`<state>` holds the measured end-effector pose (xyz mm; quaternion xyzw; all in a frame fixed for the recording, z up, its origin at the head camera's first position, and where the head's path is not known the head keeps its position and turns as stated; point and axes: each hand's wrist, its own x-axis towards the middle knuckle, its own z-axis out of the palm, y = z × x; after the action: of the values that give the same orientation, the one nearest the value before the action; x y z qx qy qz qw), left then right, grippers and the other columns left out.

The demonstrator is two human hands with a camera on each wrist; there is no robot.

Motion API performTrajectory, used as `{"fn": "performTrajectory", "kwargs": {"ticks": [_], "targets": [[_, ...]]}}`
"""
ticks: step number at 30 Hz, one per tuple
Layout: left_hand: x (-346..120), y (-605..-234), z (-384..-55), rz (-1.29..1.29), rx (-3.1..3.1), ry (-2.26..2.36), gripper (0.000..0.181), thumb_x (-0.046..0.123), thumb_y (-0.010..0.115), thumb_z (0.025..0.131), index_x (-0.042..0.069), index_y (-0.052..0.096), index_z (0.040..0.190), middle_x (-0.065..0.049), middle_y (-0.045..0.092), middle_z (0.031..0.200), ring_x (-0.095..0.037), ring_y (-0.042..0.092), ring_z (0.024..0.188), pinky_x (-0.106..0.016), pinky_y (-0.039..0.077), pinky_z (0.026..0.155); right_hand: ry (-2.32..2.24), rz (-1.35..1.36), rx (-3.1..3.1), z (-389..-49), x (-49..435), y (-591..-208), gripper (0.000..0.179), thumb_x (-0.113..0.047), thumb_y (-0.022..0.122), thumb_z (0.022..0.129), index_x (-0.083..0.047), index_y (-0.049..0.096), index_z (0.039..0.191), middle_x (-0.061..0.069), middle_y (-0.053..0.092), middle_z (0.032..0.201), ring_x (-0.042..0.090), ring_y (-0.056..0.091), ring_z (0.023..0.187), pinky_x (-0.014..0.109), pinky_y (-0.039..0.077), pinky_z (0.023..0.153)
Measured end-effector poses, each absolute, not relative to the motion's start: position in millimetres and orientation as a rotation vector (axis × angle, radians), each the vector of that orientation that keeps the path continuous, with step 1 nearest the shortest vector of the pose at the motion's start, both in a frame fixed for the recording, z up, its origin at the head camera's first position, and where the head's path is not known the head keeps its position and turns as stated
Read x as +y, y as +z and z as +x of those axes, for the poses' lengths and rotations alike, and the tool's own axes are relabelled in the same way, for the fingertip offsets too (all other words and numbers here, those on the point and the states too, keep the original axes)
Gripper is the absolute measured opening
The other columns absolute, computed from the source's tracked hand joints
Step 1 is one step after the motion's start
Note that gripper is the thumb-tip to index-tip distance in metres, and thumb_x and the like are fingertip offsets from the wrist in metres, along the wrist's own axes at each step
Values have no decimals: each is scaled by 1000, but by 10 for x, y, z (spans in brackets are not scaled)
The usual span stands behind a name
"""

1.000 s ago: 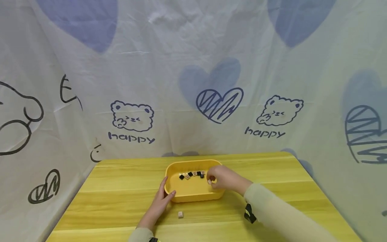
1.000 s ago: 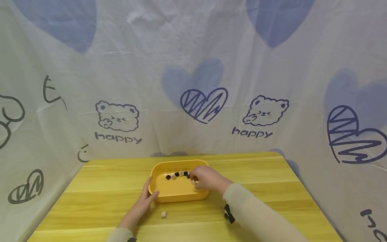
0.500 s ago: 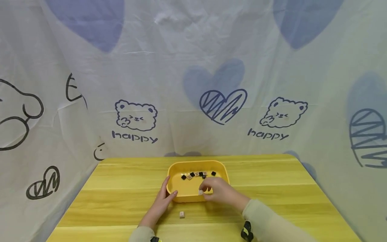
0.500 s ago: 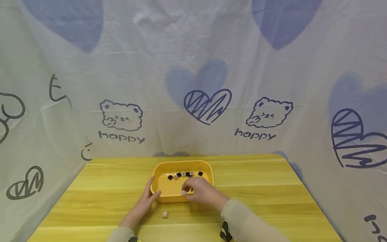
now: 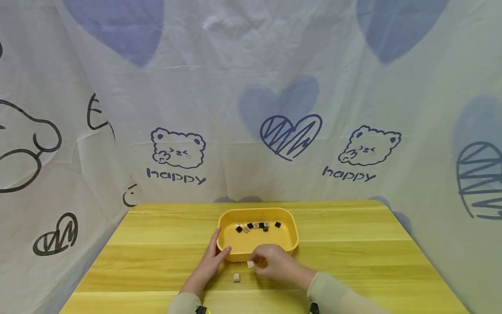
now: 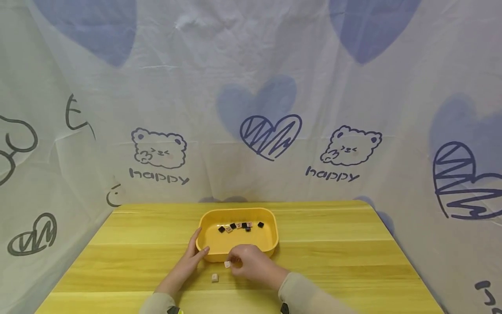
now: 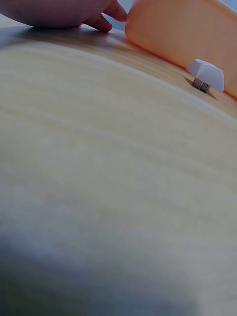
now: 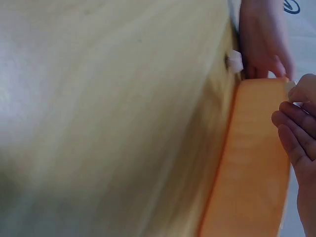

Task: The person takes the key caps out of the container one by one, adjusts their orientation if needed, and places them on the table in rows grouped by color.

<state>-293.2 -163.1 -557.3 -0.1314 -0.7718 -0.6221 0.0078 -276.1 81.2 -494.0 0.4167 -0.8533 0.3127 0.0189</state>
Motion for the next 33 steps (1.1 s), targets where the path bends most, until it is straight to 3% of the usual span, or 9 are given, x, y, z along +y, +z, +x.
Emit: {"fn": "performTrajectory", "kwargs": {"ticks": [11,20,33], "targets": [[-1629,-5589,-2935,-402,-2405,-1938,76,19,60,98,7,12,156,-31,11,156,-44,20,141,-52,16,114,850,1222,-2750,-2667,662,-5121,15,-11,76,81,-15,72,95,-14,63,88,-1,56,81,18,50,76],[-1637,-5593,-2950,-396,-2390,-1981,75,14,59,98,9,11,156,-31,11,156,-44,20,141,-52,15,114,866,1027,-2885,-2653,564,-5286,11,-11,77,78,-17,74,87,-16,56,77,-1,49,70,19,46,67],[-1643,-5576,-2943,-385,-2401,-1985,76,16,59,98,10,12,157,-31,13,156,-43,21,141,-52,16,114,821,993,-2849,-2639,515,-5337,9,-14,77,76,-14,76,86,-14,50,73,0,44,65,17,42,62]]}}
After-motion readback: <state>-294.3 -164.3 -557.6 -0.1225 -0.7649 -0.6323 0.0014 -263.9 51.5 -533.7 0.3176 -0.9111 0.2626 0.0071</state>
